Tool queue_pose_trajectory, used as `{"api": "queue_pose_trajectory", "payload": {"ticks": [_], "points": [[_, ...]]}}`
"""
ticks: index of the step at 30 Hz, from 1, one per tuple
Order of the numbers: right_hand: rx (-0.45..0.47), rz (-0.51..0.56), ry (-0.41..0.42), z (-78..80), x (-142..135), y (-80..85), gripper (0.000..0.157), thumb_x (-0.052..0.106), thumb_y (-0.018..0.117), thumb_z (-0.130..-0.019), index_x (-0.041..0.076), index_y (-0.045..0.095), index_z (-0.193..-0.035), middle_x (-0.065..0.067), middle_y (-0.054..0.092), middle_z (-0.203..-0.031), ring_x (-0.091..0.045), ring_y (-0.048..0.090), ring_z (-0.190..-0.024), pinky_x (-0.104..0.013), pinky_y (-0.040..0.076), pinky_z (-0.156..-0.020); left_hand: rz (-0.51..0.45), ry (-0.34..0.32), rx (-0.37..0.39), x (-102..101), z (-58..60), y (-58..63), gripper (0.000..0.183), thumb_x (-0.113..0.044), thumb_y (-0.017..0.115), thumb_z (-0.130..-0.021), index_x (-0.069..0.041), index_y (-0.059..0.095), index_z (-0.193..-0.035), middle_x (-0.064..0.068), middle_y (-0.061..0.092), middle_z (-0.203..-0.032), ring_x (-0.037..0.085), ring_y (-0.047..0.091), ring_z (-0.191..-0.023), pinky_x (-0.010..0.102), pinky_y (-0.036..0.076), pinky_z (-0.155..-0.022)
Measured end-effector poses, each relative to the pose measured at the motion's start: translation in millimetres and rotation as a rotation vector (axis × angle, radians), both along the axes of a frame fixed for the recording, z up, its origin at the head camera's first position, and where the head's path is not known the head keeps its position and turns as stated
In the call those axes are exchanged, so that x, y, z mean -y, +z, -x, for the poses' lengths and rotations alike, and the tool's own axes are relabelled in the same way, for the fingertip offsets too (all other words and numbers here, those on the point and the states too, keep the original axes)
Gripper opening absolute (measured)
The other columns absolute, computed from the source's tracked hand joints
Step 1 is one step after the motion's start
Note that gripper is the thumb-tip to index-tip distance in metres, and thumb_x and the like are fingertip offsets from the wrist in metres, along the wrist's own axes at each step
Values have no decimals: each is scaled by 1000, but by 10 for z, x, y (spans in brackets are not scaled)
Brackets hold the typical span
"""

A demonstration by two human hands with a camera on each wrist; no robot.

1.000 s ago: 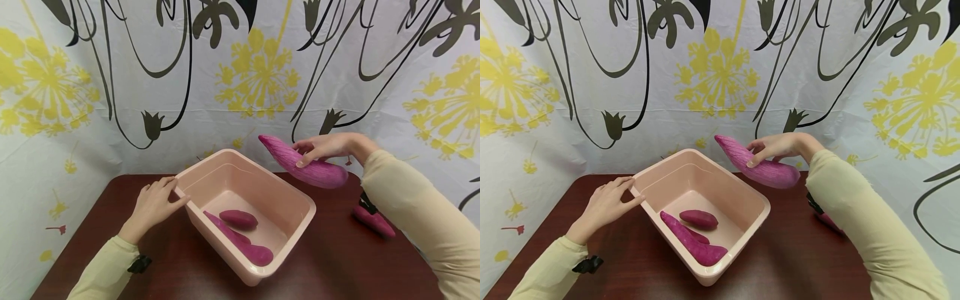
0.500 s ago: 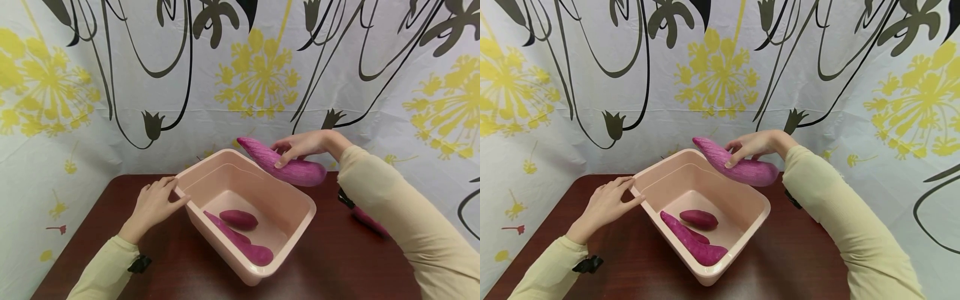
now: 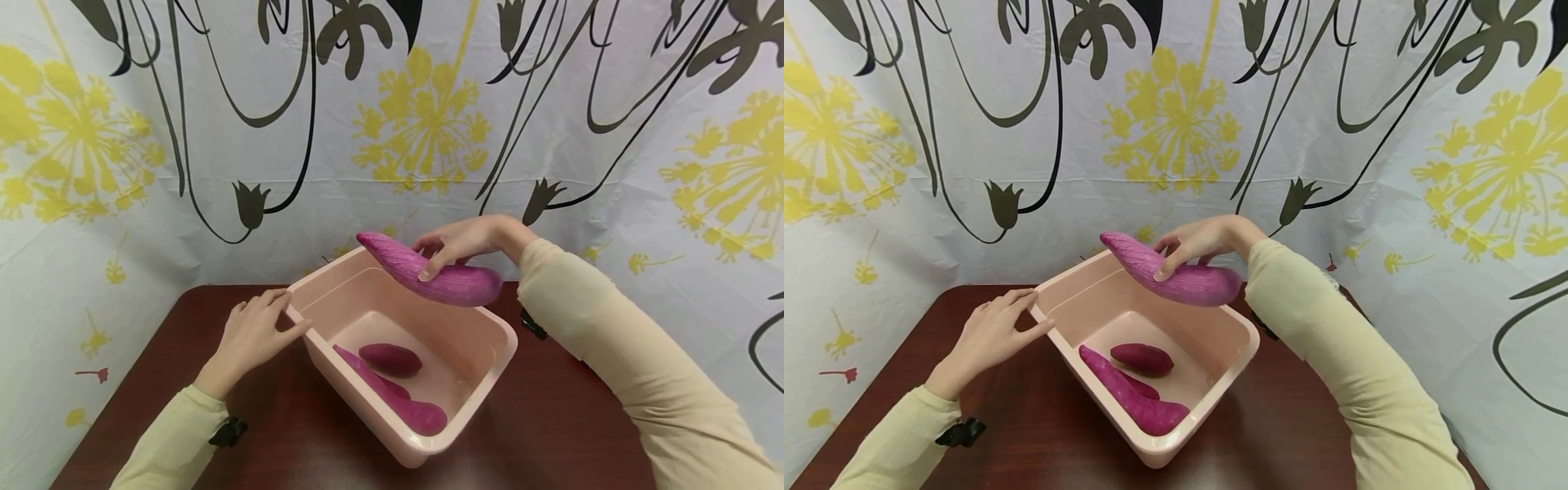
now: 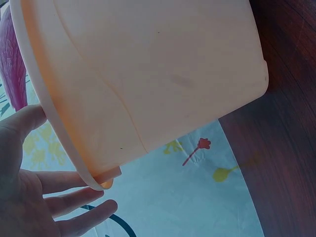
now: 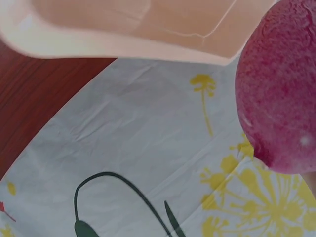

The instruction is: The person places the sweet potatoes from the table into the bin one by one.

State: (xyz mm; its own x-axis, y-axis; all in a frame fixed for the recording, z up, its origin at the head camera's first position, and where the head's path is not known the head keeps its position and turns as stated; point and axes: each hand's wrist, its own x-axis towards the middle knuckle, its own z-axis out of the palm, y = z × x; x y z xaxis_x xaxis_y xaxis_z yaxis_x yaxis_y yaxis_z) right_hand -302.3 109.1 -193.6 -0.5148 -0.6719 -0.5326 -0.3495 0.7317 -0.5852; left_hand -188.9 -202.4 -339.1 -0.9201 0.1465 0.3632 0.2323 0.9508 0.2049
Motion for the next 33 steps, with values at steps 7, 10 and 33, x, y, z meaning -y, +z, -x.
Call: {"api": "queue_pose_trajectory", "payload": {"ticks": [7, 10, 33], "points": [[33, 21, 26, -6, 154, -82, 62, 33, 65, -77, 12, 36, -129, -6, 48, -116, -18, 50, -99, -34, 42, -80, -11, 5, 6, -4, -10, -9, 69, -56, 54, -77, -1, 55, -119, 17, 51, -116, 33, 48, -103, 56, 29, -86], [41, 20, 34, -5, 210, -119, 61, 33, 66, -77, 13, 38, -127, -5, 48, -116, -18, 50, -99, -34, 43, -79, -14, 6, 6, -7, -13, -10, 67, -53, 57, -76, -1, 55, -119, 17, 51, -116, 33, 48, -103, 56, 29, -86], [130, 11, 29, 71, 561, -478, 68, 32, 67, -75, 16, 33, -133, -4, 42, -122, -15, 49, -103, -31, 43, -81, -6, 4, -7, -4, -14, 1, 69, -56, 54, -77, -1, 55, -118, 17, 52, -115, 32, 49, -103, 56, 30, -86]]}}
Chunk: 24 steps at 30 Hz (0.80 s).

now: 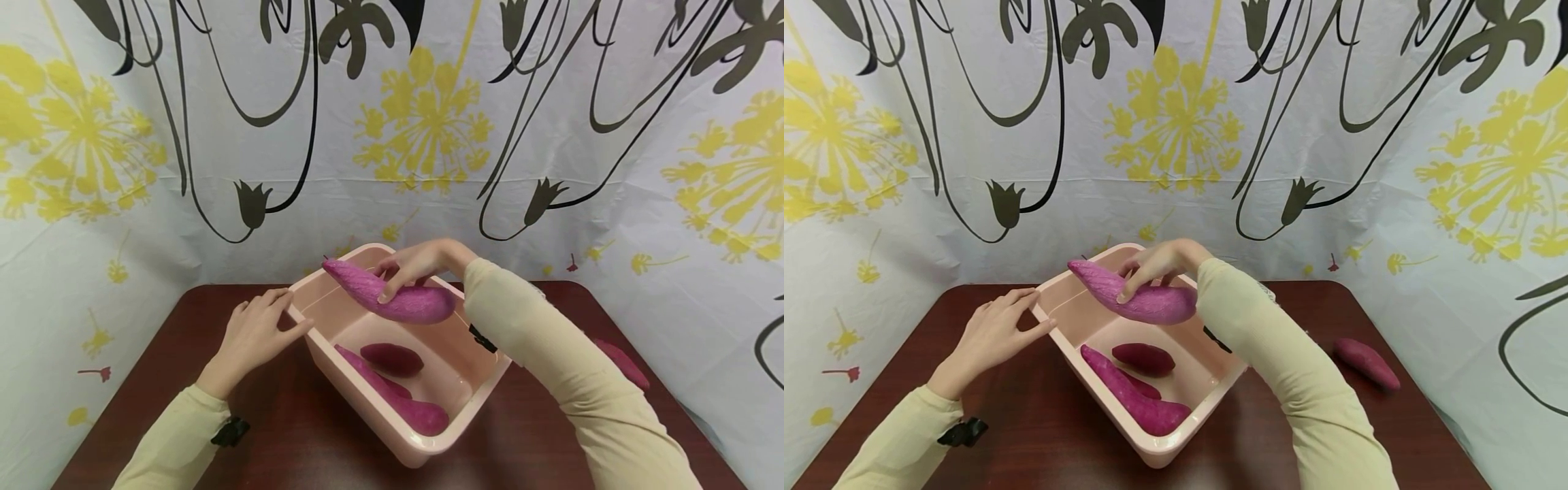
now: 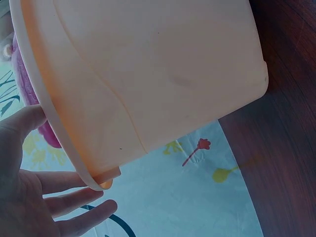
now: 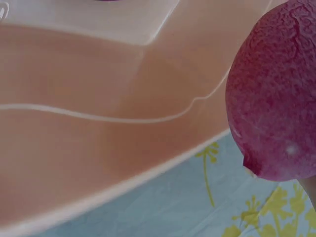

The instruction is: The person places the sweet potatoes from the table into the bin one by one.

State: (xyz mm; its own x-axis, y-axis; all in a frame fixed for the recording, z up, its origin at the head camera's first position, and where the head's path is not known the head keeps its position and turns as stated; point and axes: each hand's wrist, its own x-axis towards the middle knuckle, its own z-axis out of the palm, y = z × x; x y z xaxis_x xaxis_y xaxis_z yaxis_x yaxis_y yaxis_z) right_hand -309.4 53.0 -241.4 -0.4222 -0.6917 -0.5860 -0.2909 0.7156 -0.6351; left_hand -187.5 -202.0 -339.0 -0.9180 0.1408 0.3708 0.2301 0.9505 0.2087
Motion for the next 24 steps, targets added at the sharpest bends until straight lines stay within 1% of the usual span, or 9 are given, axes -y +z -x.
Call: {"api": "queue_pose_trajectory", "payload": {"ticks": [4, 8, 12, 18, 24], "points": [[21, 0, -3, -1, 45, -87, 67, 30, 67, -76, 16, 34, -133, -5, 42, -121, -16, 50, -101, -30, 43, -81, 1, 1, -6, -1, 3, 3, 68, -55, 55, -76, -1, 56, -117, 17, 52, -115, 32, 49, -102, 56, 30, -85], [27, -6, 1, -5, 86, -181, 63, 30, 67, -75, 14, 37, -129, -4, 43, -119, -16, 50, -101, -31, 44, -79, -3, 1, -5, -1, 3, 0, 67, -54, 57, -76, -1, 56, -117, 17, 52, -115, 32, 49, -102, 56, 30, -85], [8, -32, 7, -11, 115, -279, 63, 33, 68, -74, 14, 39, -127, 0, 44, -117, -13, 49, -101, -29, 44, -79, -2, 0, -2, 0, 0, -8, 68, -55, 55, -77, -1, 56, -118, 17, 52, -115, 32, 49, -103, 56, 30, -86], [11, -37, 11, -19, 144, -425, 61, 32, 68, -73, 11, 42, -124, -1, 46, -114, -15, 49, -100, -30, 44, -79, -12, -3, -1, 0, -4, -12, 67, -54, 55, -77, -1, 56, -117, 17, 52, -115, 32, 49, -103, 56, 29, -86], [-6, -77, 16, -38, 160, -553, 60, 33, 70, -72, 13, 44, -122, 2, 46, -112, -15, 46, -100, -29, 42, -80, -10, -2, -4, 1, -2, -8, 67, -54, 55, -77, -1, 56, -117, 17, 52, -115, 32, 49, -103, 56, 30, -86]]}}
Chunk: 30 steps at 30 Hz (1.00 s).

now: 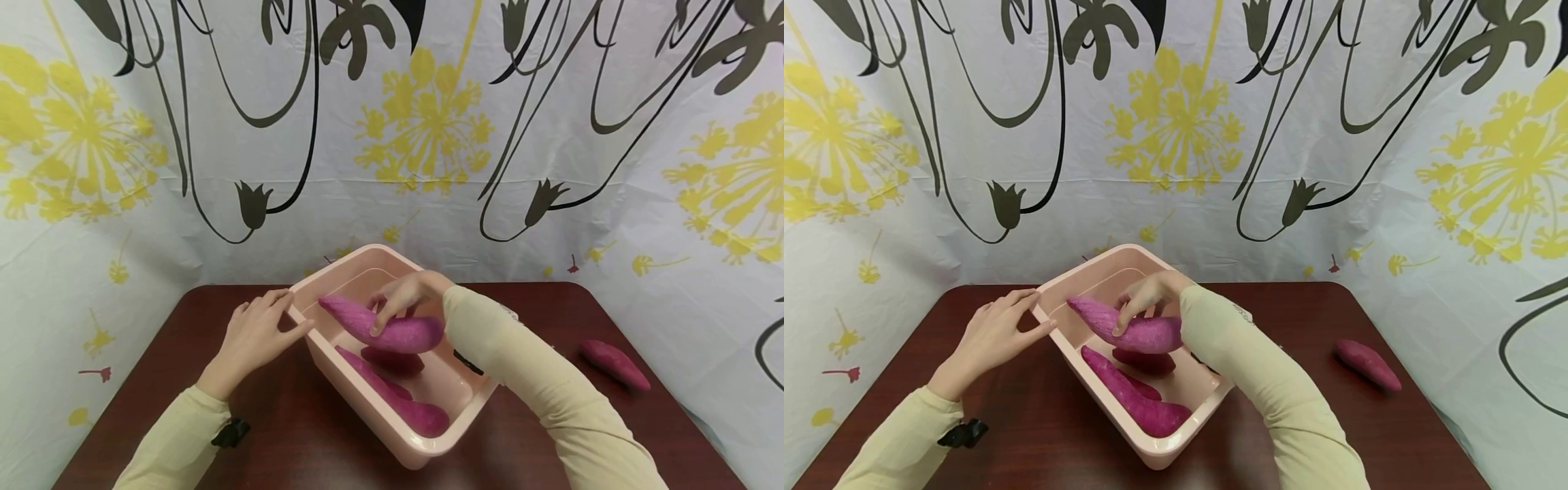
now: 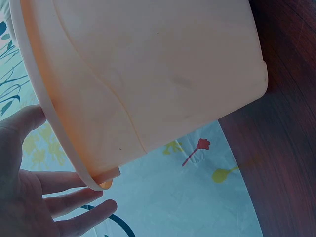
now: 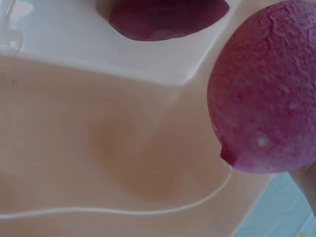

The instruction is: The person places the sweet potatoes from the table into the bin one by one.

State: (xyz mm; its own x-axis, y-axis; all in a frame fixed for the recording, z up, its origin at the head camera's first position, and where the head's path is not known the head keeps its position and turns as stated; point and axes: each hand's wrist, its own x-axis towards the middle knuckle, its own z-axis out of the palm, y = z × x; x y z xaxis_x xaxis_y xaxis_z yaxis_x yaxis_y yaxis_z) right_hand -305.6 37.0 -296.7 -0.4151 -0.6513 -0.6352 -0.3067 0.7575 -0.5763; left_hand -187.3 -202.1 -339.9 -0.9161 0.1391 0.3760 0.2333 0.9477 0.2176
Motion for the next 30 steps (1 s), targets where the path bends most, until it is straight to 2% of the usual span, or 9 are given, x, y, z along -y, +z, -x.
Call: {"api": "queue_pose_trajectory", "payload": {"ticks": [13, 22, 30], "points": [[63, -59, 19, -59, 40, -247, 51, 29, 70, -72, 14, 46, -116, -2, 50, -106, -13, 53, -93, -31, 47, -73, 1, 9, 11, -3, -2, -1, 67, -54, 56, -76, -1, 55, -119, 17, 51, -116, 32, 48, -103, 56, 29, -86], [83, -104, 5, -81, 51, -321, 51, 25, 70, -73, 14, 45, -115, -2, 52, -104, -13, 51, -95, -31, 47, -74, -6, 9, 10, -4, 0, -4, 67, -52, 58, -76, -1, 55, -118, 17, 51, -116, 33, 48, -103, 56, 29, -86], [97, -134, -18, -95, 53, -394, 50, 17, 70, -73, 12, 44, -116, -5, 47, -106, -19, 52, -95, -39, 47, -77, 0, 12, 13, -9, 1, -5, 66, -51, 58, -76, 0, 55, -118, 18, 51, -115, 33, 48, -103, 56, 29, -86]]}}
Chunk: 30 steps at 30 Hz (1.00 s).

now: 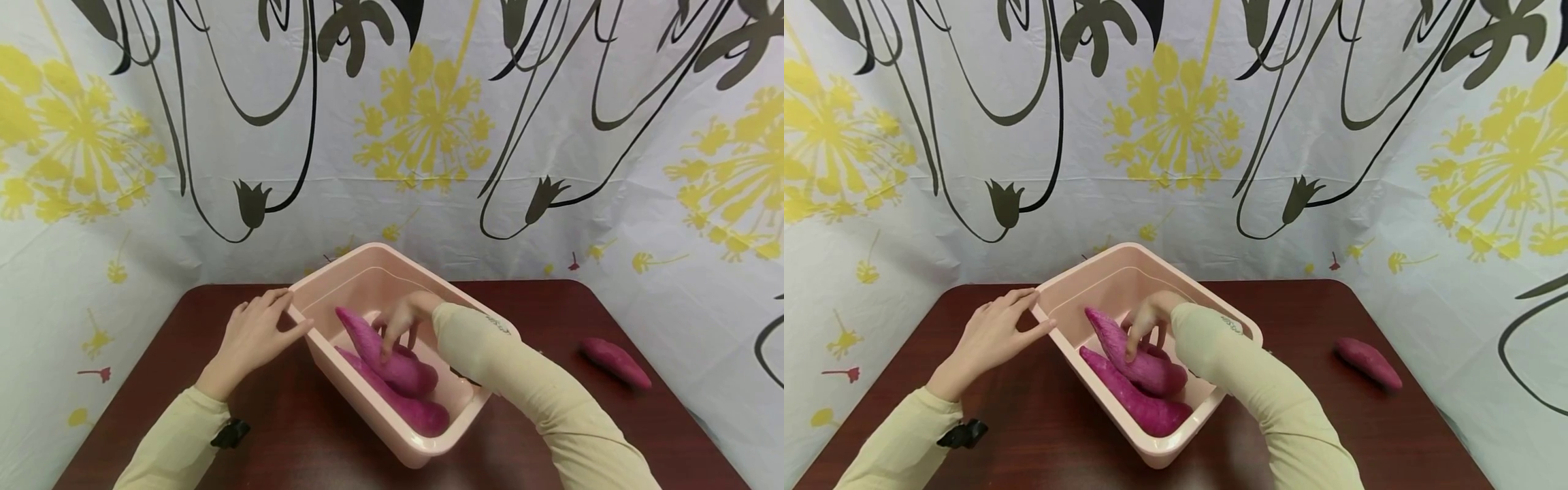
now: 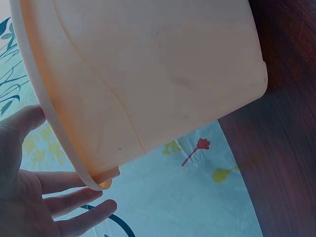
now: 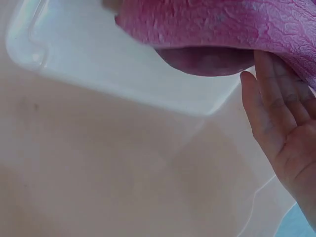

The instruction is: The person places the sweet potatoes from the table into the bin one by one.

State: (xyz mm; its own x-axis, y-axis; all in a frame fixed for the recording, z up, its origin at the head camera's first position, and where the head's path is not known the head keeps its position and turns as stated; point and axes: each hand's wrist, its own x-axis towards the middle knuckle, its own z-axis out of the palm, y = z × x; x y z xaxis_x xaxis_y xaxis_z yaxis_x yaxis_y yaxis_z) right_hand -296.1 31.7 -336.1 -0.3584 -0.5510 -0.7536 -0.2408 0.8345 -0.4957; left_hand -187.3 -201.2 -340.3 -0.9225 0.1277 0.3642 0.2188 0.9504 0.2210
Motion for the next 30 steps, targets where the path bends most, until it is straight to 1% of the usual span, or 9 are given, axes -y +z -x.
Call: {"api": "queue_pose_trajectory", "payload": {"ticks": [7, 14, 20, 26, 28, 30], "points": [[-30, 21, 3, -13, 12, 1, 45, 18, 69, -73, 15, 46, -112, -4, 49, -102, -17, 51, -93, -39, 47, -76, 3, -3, 0, 4, 8, 6, 66, -52, 57, -76, -1, 55, -119, 17, 51, -116, 33, 48, -103, 56, 29, -86], [-31, 35, -17, -8, 15, -4, 46, 19, 69, -74, 15, 46, -114, -4, 49, -103, -19, 48, -95, -44, 46, -75, 1, -6, 4, 4, 7, 6, 67, -52, 57, -77, -1, 55, -119, 17, 51, -116, 33, 48, -103, 55, 30, -86], [-39, 37, -23, -3, 15, 13, 50, 22, 67, -75, 15, 43, -119, -4, 45, -111, -20, 45, -103, -42, 45, -78, -4, -8, 1, 2, 9, 4, 66, -51, 58, -76, -1, 55, -118, 18, 51, -116, 33, 48, -103, 55, 30, -86], [-54, 16, -4, -11, 15, 41, 51, 23, 63, -78, 14, 41, -122, -2, 46, -110, -23, 47, -105, -41, 44, -77, -4, -9, -5, 2, 10, 4, 66, -52, 58, -76, -1, 55, -118, 18, 51, -116, 33, 48, -103, 55, 30, -85], [-43, 24, -8, -19, 18, 54, 52, 23, 63, -78, 13, 39, -124, -2, 46, -110, -23, 47, -105, -41, 44, -77, -2, -10, -4, 3, 8, 4, 66, -52, 57, -77, -1, 55, -118, 17, 51, -116, 33, 48, -103, 55, 30, -85], [-13, 51, -38, -23, 18, 70, 53, 20, 63, -78, 11, 38, -124, -5, 46, -110, -23, 46, -106, -43, 43, -80, -1, -10, -4, 4, 7, 3, 67, -53, 56, -77, -1, 55, -118, 18, 51, -115, 33, 48, -103, 55, 30, -85]]}}
